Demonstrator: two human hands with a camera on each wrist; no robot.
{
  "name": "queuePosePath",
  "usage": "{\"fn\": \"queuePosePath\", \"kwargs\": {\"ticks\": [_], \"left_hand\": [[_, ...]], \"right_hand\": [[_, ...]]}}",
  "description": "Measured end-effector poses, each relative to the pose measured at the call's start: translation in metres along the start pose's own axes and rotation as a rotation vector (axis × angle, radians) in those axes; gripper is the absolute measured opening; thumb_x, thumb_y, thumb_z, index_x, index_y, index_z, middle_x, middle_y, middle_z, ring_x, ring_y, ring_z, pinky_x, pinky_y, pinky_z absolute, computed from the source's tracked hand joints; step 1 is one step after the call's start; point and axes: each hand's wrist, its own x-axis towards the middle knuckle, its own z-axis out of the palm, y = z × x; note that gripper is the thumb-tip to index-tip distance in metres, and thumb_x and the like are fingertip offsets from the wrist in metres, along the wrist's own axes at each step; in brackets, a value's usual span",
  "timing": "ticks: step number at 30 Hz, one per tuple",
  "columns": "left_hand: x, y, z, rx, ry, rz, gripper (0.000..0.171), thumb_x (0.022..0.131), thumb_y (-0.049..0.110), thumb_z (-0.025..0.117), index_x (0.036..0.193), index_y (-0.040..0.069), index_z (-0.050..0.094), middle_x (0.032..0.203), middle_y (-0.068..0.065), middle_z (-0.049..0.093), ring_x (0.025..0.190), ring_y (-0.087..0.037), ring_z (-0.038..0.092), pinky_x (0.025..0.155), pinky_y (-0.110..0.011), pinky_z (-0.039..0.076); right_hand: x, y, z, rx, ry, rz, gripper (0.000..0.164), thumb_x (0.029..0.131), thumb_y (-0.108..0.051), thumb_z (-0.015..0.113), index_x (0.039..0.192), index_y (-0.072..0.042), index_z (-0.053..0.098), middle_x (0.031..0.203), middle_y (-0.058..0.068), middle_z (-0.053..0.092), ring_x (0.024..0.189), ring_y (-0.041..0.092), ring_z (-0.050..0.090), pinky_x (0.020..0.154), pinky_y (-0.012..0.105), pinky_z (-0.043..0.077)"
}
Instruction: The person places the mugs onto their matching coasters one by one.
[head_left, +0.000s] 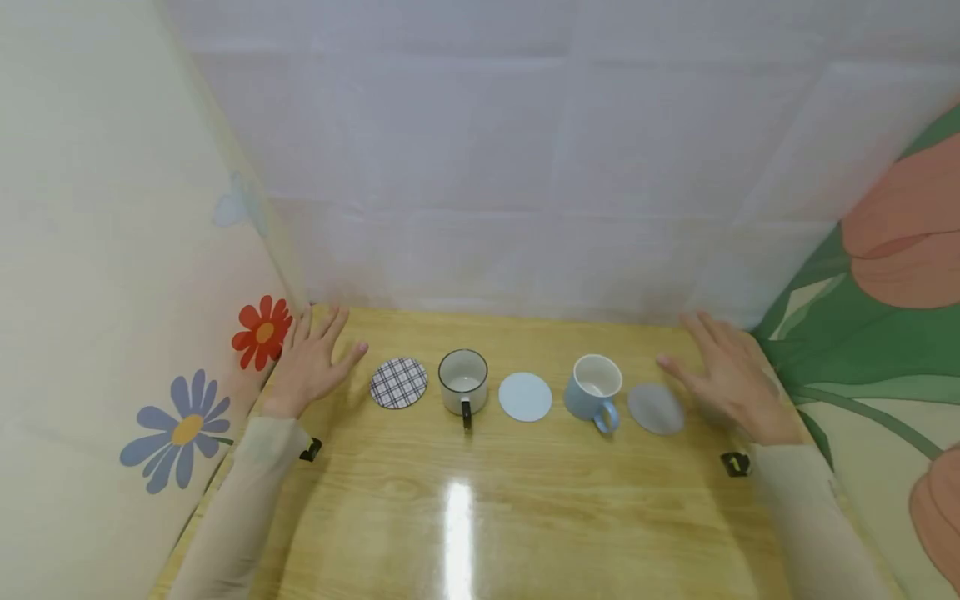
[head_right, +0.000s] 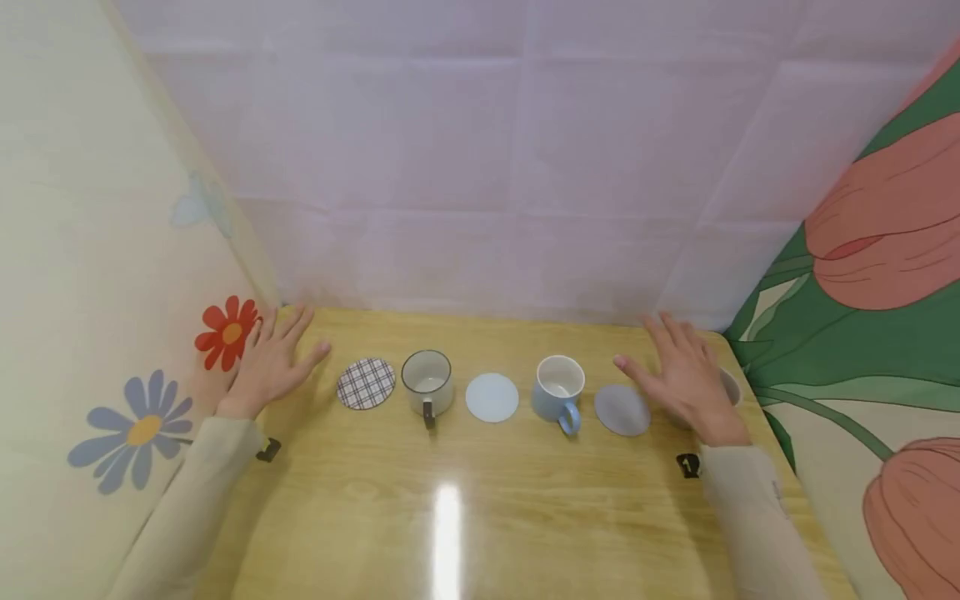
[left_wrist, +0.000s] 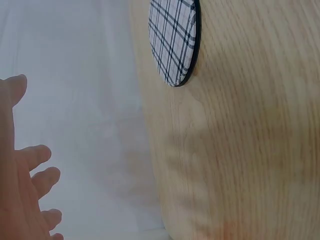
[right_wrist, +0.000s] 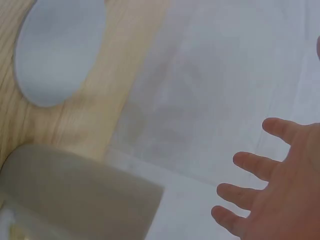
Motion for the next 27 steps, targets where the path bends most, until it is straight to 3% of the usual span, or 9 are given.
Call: {"fn": "queuePosePath", "kwargs": {"ticks": [9, 18, 27], "left_hand": [[-0.005, 0.002, 0.002, -0.018, 0.053, 0.026, 0.088, 0.104, 0.068, 0.048, 0.168, 0.01, 0.033, 0.175, -0.018, 0.029, 0.164, -0.051, 0.005, 0.133, -0.067, 0.003], [-0.01, 0.007, 0.013, -0.056, 0.104, 0.075, 0.082, 0.104, 0.059, 0.056, 0.166, 0.009, 0.038, 0.172, -0.018, 0.036, 0.163, -0.05, 0.015, 0.131, -0.069, 0.011], [-0.015, 0.008, 0.021, -0.117, 0.101, 0.07, 0.079, 0.104, 0.058, 0.057, 0.166, 0.011, 0.038, 0.173, -0.017, 0.035, 0.164, -0.048, 0.015, 0.13, -0.071, 0.012]], "right_hand": [[0.0, -0.023, 0.007, 0.065, 0.067, -0.069, 0.085, 0.103, -0.051, 0.065, 0.17, -0.013, 0.029, 0.171, 0.029, 0.028, 0.154, 0.057, 0.027, 0.119, 0.081, 0.02], [-0.002, -0.037, 0.02, 0.06, 0.118, -0.171, 0.081, 0.1, -0.046, 0.071, 0.162, -0.003, 0.041, 0.163, 0.031, 0.042, 0.147, 0.058, 0.038, 0.116, 0.08, 0.028], [-0.004, -0.058, 0.021, 0.066, 0.093, -0.146, 0.084, 0.1, -0.048, 0.071, 0.166, -0.009, 0.037, 0.168, 0.026, 0.038, 0.15, 0.054, 0.037, 0.116, 0.079, 0.03]]}}
